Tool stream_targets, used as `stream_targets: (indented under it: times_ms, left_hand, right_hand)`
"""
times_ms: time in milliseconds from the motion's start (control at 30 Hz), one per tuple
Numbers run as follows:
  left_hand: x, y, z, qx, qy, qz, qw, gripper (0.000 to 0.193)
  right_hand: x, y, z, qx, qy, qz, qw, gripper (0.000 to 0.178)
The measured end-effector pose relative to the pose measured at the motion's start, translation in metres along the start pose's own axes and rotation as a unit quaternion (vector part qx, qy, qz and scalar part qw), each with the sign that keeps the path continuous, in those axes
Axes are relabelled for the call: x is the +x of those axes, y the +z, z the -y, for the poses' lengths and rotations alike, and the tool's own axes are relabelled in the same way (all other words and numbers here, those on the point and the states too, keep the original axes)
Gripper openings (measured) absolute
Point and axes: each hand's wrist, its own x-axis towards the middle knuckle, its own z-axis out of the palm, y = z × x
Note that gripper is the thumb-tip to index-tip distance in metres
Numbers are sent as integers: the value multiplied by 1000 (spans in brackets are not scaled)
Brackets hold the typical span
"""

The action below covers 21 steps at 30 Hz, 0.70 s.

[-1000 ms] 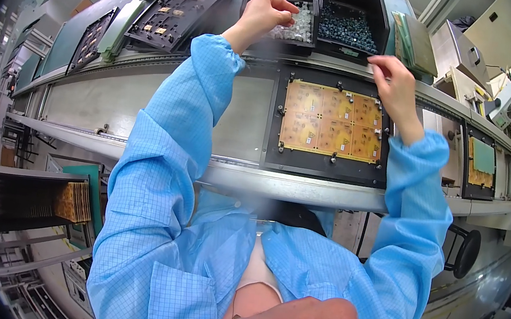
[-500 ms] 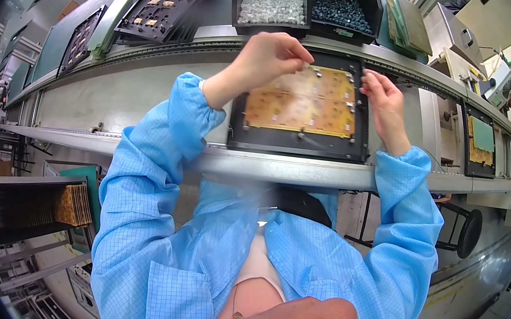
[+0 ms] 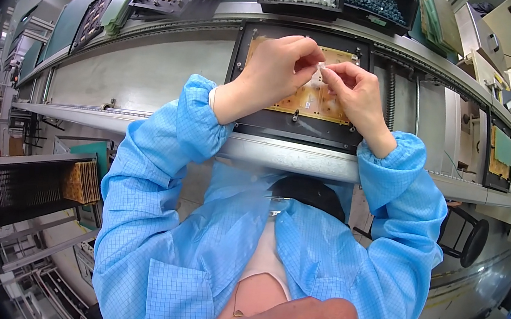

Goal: The person assembles electronic components onto printed circuit boards by hand at an industrial workbench.

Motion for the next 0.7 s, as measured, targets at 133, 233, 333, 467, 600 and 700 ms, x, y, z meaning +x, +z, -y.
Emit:
stream_targets:
  times_ms: [133, 233, 333, 467, 600, 700]
  left_hand:
    - [-2, -3, -10, 61, 40, -41, 996, 8]
    - [1, -2, 6, 10, -17, -7, 1000, 9]
    - [3, 0, 14, -16, -51, 67, 996, 14]
    - [8, 11, 16, 2, -15, 127, 992, 17]
    - [10, 20, 24, 38, 12, 146, 988, 20]
    - [13, 24, 26, 84, 37, 159, 983, 20]
  right_hand:
    - [-5, -4, 11, -132, -4, -3, 991, 18]
    - [-12, 3, 11, -190, -43, 31, 980, 17]
    - [-14, 3, 12, -208, -71, 34, 975, 17]
    - [-13, -24, 7, -147, -35, -17, 988, 15]
    - [-8, -38, 1, -75, 12, -33, 997, 16]
    - [-9, -40, -1, -26, 12, -41, 999, 18]
